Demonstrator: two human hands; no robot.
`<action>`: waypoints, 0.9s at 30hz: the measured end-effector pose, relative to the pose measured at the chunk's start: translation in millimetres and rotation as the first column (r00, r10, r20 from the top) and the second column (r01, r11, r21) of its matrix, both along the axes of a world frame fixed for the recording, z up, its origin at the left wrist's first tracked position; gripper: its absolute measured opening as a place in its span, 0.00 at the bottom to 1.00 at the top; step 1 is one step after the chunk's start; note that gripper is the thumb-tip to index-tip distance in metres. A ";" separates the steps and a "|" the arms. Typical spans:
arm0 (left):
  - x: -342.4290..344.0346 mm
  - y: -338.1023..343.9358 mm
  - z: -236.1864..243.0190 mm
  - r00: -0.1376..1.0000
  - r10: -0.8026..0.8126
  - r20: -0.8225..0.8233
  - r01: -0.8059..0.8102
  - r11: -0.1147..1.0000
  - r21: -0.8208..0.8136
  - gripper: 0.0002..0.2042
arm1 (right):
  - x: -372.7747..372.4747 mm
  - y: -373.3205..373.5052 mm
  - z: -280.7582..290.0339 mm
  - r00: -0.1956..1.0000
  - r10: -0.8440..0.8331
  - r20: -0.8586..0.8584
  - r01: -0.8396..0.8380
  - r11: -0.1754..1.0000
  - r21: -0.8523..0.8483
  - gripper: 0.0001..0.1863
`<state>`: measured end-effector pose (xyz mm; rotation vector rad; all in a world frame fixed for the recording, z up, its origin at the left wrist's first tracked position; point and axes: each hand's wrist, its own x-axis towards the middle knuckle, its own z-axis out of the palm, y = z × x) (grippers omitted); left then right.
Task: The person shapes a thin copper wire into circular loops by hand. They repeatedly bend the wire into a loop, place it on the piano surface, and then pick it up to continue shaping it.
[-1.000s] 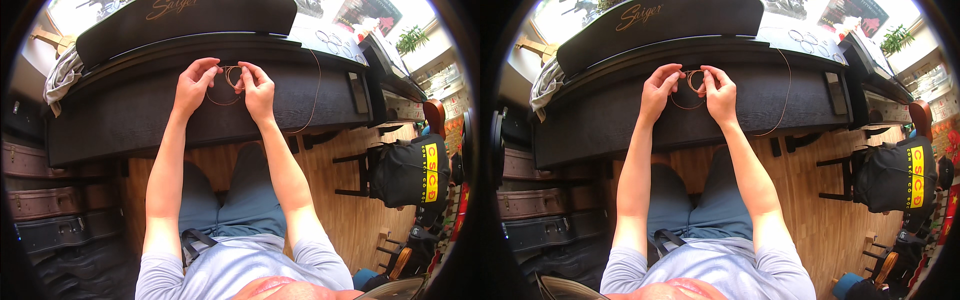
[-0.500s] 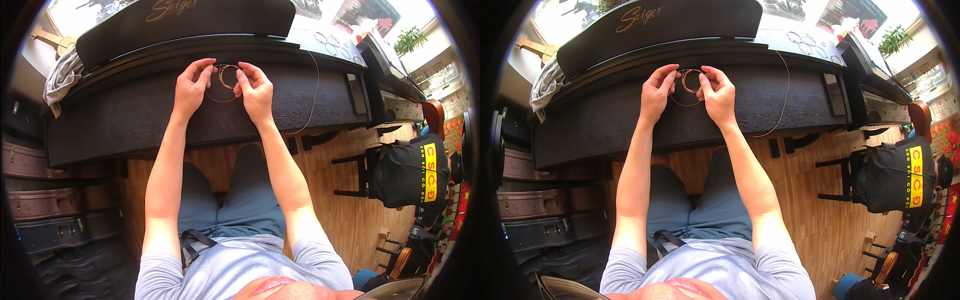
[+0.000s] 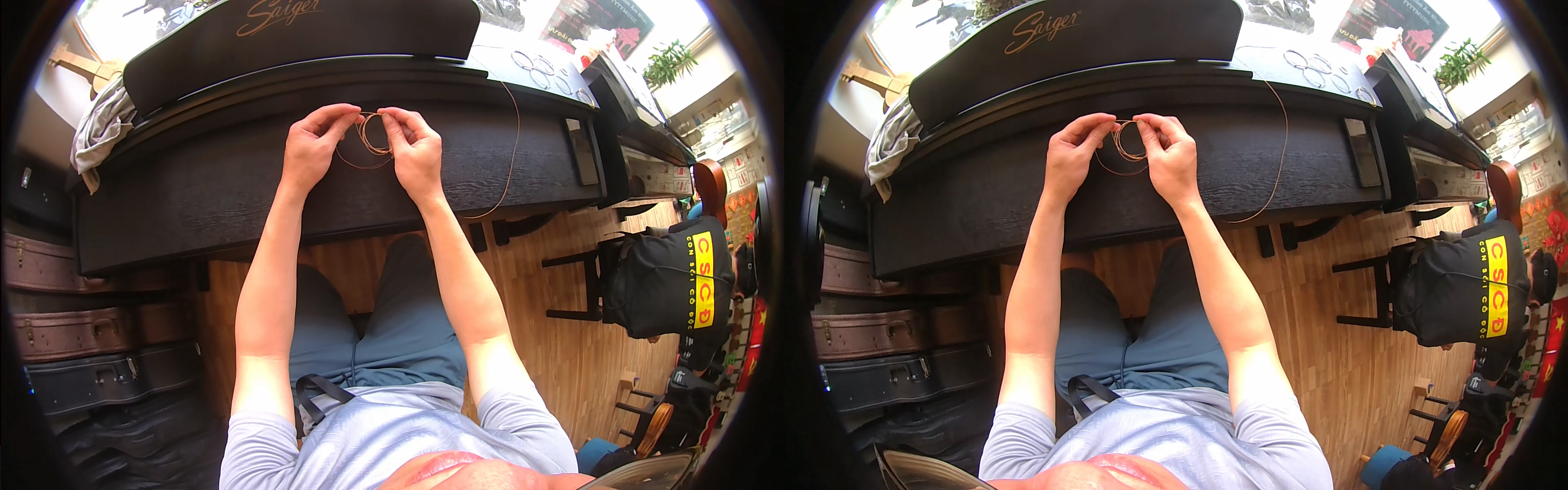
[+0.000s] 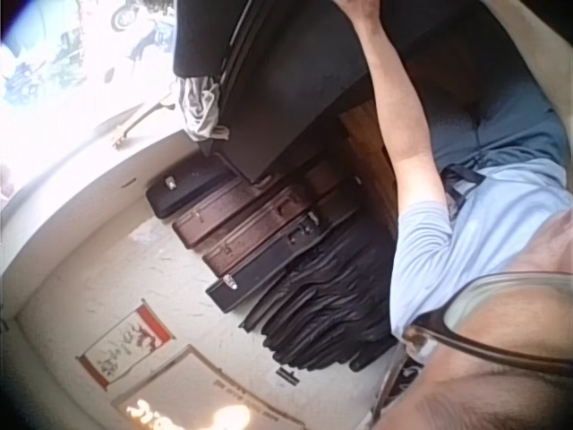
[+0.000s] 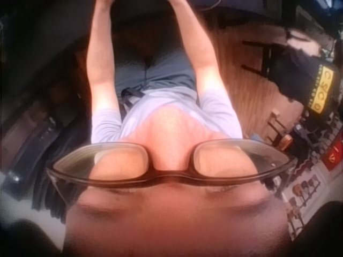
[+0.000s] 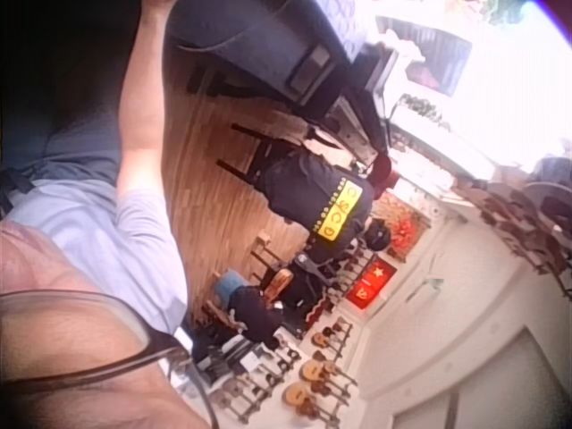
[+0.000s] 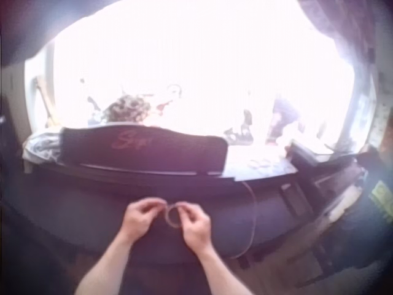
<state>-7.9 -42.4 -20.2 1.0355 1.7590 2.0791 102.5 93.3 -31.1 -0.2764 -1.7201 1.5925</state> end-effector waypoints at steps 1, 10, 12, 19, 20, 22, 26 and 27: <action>0.1 -0.1 0.3 1.000 -0.007 -0.002 0.007 1.000 -0.012 0.08 | -0.1 0.7 -0.8 1.000 -0.009 0.016 0.009 1.000 0.013 0.08; 2.5 -1.9 6.9 0.994 -0.106 -0.036 0.102 0.990 -0.100 0.10 | -0.9 -1.1 -0.3 1.000 0.003 -0.015 -0.002 0.999 0.041 0.08; 3.1 -1.8 6.8 0.992 -0.124 -0.002 0.123 0.989 -0.088 0.11 | -2.1 -0.4 -2.5 0.999 -0.009 -0.036 0.011 0.998 0.059 0.08; 4.7 -1.0 4.9 1.000 -0.023 0.004 0.023 0.998 -0.055 0.13 | 2.1 -9.6 10.6 0.997 0.030 -0.074 -0.041 0.986 -0.160 0.12; 3.4 -1.0 4.6 0.999 -0.015 0.046 0.016 1.000 -0.024 0.13 | 1.6 -8.5 10.0 0.998 0.041 -0.057 -0.048 0.990 -0.135 0.13; 3.2 -1.5 6.6 0.992 -0.005 0.130 0.000 0.999 0.036 0.13 | 2.0 -5.1 7.9 0.998 0.059 -0.022 -0.061 0.994 -0.087 0.14; 2.6 -0.9 4.5 0.989 0.011 0.148 -0.019 0.999 0.051 0.12 | 2.5 -4.6 6.2 0.994 0.106 0.002 -0.106 0.990 -0.098 0.12; 2.4 -0.1 3.7 0.990 0.006 0.143 -0.014 0.999 0.053 0.12 | 2.1 -5.3 7.2 0.994 0.106 -0.007 -0.106 0.988 -0.109 0.11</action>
